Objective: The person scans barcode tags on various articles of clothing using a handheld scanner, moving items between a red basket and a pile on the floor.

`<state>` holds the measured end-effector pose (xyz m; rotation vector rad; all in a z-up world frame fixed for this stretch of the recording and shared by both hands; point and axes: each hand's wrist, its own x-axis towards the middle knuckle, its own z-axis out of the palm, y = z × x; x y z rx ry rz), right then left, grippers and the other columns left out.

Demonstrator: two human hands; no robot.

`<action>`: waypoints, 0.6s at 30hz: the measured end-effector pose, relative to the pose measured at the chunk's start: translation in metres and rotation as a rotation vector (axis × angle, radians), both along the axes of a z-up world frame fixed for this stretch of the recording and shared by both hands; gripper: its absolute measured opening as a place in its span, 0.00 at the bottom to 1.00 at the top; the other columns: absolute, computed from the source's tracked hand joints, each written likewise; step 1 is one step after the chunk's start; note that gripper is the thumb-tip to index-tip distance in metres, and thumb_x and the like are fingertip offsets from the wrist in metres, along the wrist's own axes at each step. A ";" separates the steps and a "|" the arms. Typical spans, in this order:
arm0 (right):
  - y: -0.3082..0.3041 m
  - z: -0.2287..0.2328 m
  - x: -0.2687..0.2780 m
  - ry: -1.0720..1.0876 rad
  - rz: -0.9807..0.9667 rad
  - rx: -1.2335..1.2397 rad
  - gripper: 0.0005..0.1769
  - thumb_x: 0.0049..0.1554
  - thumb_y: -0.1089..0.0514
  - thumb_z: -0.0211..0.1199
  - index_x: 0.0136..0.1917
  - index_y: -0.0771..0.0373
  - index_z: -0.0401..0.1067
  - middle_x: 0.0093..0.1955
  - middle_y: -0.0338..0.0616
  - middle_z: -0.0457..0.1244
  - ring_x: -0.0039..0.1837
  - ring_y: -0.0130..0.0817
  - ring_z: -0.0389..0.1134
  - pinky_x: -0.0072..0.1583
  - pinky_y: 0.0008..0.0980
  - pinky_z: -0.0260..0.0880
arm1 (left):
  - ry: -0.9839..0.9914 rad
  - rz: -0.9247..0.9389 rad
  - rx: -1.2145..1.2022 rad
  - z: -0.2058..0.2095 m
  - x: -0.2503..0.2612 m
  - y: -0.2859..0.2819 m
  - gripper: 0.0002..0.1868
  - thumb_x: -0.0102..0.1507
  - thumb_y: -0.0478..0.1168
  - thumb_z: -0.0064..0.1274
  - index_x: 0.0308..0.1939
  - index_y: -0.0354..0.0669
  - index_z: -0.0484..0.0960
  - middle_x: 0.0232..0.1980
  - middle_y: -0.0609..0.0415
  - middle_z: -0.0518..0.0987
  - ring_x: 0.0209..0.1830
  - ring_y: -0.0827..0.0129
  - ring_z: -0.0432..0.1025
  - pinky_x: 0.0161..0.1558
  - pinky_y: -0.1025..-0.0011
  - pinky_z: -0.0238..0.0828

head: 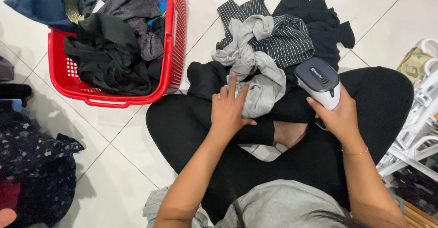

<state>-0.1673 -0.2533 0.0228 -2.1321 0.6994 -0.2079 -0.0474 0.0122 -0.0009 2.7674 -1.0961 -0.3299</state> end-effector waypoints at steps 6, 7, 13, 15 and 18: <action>-0.012 -0.026 0.002 -0.081 -0.034 0.250 0.17 0.56 0.61 0.75 0.46 0.61 0.66 0.22 0.45 0.60 0.26 0.35 0.63 0.36 0.32 0.63 | 0.006 0.132 -0.361 -0.056 0.039 -0.004 0.24 0.48 0.56 0.66 0.44 0.58 0.80 0.45 0.62 0.78 0.50 0.61 0.67 0.49 0.56 0.61; -0.012 -0.032 0.003 -0.085 -0.024 0.251 0.17 0.56 0.61 0.75 0.46 0.61 0.66 0.22 0.45 0.60 0.26 0.35 0.63 0.36 0.32 0.63 | -0.001 0.140 -0.361 -0.041 0.050 -0.008 0.24 0.48 0.56 0.66 0.44 0.58 0.80 0.45 0.62 0.78 0.50 0.61 0.67 0.49 0.56 0.61; -0.027 -0.075 -0.001 -0.347 -0.136 0.697 0.12 0.59 0.67 0.66 0.53 0.69 0.65 0.35 0.54 0.62 0.23 0.31 0.60 0.29 0.39 0.68 | 0.320 0.269 -0.419 -0.042 0.105 -0.046 0.29 0.58 0.58 0.62 0.59 0.51 0.84 0.82 0.44 0.53 0.82 0.38 0.47 0.73 0.30 0.44; -0.030 -0.083 -0.002 -0.368 -0.120 0.738 0.13 0.59 0.68 0.65 0.54 0.70 0.64 0.39 0.55 0.62 0.22 0.30 0.59 0.28 0.38 0.69 | 0.402 0.350 -0.450 -0.051 0.104 -0.065 0.57 0.53 0.64 0.68 0.74 0.33 0.61 0.77 0.35 0.63 0.82 0.48 0.52 0.77 0.34 0.27; -0.030 -0.082 -0.003 -0.387 -0.114 0.753 0.13 0.59 0.68 0.64 0.55 0.70 0.63 0.41 0.55 0.62 0.23 0.30 0.60 0.28 0.37 0.70 | -0.197 0.144 -0.563 -0.051 0.080 -0.072 0.41 0.43 0.48 0.73 0.56 0.31 0.78 0.60 0.38 0.79 0.71 0.47 0.66 0.75 0.31 0.37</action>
